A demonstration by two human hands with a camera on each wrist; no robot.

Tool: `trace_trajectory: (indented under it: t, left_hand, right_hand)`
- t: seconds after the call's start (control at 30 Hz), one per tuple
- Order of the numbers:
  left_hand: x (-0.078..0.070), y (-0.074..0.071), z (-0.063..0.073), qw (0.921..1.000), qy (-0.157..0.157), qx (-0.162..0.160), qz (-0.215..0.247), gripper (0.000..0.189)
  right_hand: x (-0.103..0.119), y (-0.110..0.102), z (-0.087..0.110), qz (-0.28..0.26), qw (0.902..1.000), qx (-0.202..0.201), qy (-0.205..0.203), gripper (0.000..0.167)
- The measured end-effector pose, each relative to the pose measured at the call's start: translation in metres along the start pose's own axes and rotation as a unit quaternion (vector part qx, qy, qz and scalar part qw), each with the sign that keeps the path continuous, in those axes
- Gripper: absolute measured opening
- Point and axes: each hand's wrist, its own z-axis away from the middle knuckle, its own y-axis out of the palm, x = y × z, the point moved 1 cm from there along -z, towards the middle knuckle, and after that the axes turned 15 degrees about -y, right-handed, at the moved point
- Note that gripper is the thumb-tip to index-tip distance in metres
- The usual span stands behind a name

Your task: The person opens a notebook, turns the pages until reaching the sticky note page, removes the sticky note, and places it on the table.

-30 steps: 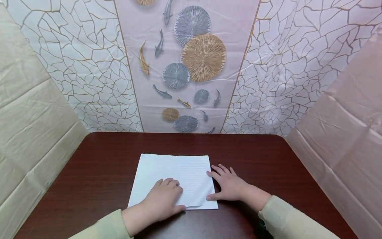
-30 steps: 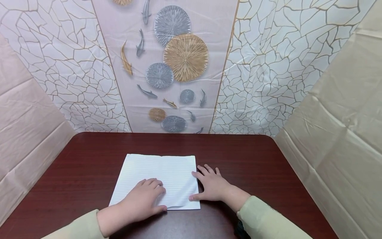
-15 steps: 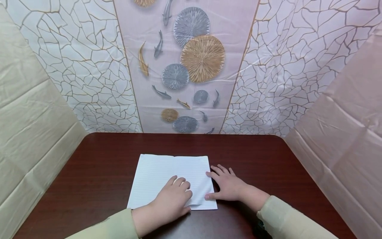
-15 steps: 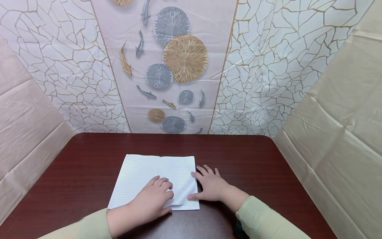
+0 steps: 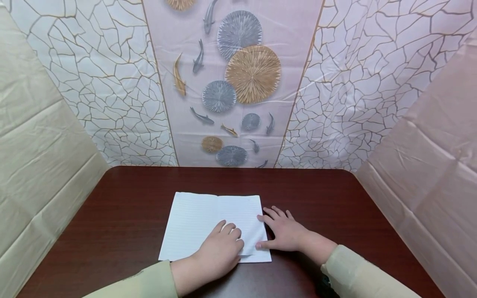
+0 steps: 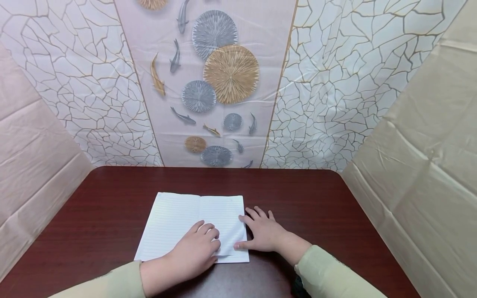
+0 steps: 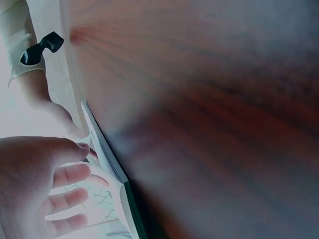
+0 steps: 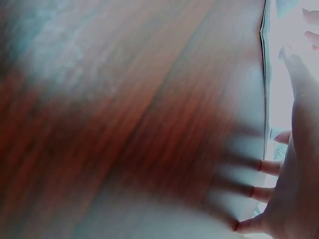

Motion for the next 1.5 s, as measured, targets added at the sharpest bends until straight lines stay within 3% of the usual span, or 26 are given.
trace_trajectory:
  t: [0.4,0.67,1.03,1.27,1.5]
  left_hand:
    - [-0.002,0.002,0.0,0.9997,-0.001,-0.023,0.007,0.011]
    - [0.0,0.0,0.0,0.9996,-0.011,-0.016,0.022,0.009]
    - [0.006,-0.007,-0.002,0.998,-0.035,-0.031,0.042,0.012]
    - [0.018,-0.026,-0.004,0.9923,-0.075,-0.068,0.072,0.011]
    - [0.035,-0.041,0.002,0.9811,-0.137,-0.087,0.106,0.01]
  right_hand:
    - [-0.006,-0.002,0.006,0.008,0.9999,0.002,-0.014,0.113]
    - [-0.011,-0.004,0.011,-0.002,0.9998,-0.007,-0.018,0.124]
    - [-0.011,-0.004,0.011,-0.013,0.9994,-0.005,-0.033,0.114]
    - [-0.011,-0.003,0.012,-0.007,0.9991,0.0,-0.043,0.109]
    - [-0.009,-0.003,0.012,-0.005,0.9989,0.006,-0.047,0.109]
